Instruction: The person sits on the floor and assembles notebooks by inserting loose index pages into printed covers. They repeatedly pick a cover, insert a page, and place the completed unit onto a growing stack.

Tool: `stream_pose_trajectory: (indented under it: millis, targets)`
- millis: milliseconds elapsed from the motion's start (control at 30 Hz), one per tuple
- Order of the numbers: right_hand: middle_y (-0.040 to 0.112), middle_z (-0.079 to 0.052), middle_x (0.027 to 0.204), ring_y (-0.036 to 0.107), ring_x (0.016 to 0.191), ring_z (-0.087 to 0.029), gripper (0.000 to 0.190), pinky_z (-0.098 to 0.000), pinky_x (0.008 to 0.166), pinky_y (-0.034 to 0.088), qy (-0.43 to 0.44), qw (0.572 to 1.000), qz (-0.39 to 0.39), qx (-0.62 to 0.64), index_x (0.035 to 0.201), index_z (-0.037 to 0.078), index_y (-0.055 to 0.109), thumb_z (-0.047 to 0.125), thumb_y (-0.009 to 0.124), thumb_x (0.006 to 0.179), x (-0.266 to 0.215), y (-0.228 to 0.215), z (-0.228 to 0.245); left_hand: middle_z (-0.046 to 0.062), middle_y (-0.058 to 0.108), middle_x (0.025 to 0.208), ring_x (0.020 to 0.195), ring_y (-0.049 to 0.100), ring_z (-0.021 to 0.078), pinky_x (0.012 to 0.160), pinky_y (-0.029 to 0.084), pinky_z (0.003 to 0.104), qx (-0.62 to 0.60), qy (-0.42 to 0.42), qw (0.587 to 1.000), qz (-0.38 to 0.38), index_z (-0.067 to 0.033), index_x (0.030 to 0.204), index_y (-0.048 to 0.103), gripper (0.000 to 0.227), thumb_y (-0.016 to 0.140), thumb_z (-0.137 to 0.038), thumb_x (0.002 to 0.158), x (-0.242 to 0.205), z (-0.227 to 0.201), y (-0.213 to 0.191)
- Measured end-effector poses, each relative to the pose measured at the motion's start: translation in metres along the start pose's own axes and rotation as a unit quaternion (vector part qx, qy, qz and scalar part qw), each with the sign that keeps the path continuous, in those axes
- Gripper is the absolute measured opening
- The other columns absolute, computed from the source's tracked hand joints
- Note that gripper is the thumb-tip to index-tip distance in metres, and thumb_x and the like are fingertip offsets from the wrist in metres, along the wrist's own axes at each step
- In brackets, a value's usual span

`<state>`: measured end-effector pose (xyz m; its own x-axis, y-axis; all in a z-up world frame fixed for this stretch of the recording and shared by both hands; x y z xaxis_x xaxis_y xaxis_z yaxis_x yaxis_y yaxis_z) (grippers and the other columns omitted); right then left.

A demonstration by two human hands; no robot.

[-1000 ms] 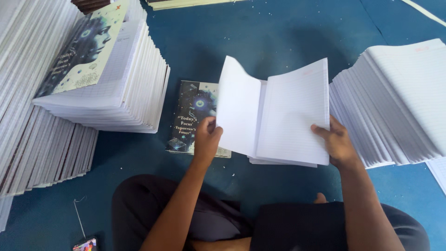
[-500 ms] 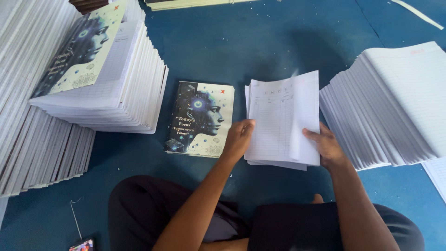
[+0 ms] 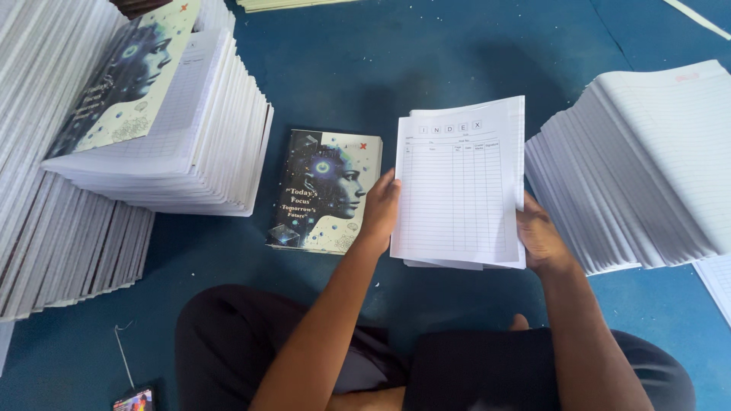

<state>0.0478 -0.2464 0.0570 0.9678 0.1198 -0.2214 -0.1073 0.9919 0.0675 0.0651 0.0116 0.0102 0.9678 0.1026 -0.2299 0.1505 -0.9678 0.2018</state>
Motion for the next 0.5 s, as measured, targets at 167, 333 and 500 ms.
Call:
stream_pose_trajectory:
  millis: [167,333,500]
  targets:
    - [0.056,-0.023,0.141,0.057,0.129,-0.033,0.101,-0.0476,0.095,0.060,0.029,0.996,-0.056,-0.057,0.155,0.007,0.040,0.074,0.053,0.080,0.003,-0.006,-0.003,0.019,0.063,0.138,0.122,0.065,0.0231,0.103,0.053,0.034,-0.066,-0.001,0.996,0.060,-0.0053,0.152,0.045,0.048,0.045,-0.016,0.105,-0.006,-0.010,0.014]
    - [0.060,-0.024,0.139,0.062,0.126,-0.034,0.094,-0.0440,0.087,0.063,0.026,0.999,-0.040,-0.014,0.151,0.008,0.046,0.069,0.056,0.080,-0.002,-0.001,0.004,0.018,0.060,0.142,0.126,0.062,0.0226,0.105,0.051,0.034,-0.097,-0.005,0.992,0.076,-0.0069,0.154,0.042,0.049,0.044,-0.016,0.106,-0.009,-0.013,0.017]
    - [0.060,-0.024,0.138,0.064,0.124,-0.033,0.088,-0.0412,0.084,0.066,0.024,0.999,-0.030,0.011,0.148,0.010,0.048,0.066,0.056,0.081,-0.004,0.005,0.011,0.020,0.061,0.140,0.126,0.062,0.0259,0.105,0.051,0.037,-0.118,-0.074,0.988,0.070,-0.0060,0.153,0.046,0.049,0.043,-0.021,0.106,-0.005,-0.014,0.016]
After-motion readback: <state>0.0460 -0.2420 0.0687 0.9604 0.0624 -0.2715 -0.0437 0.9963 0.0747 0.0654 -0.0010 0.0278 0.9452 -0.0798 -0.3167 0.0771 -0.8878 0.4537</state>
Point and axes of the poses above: each hand's wrist, its own x-axis towards the middle knuckle, its own y-axis out of the palm, z = x × y, the point moved 6 cm from there along x, towards the middle knuckle
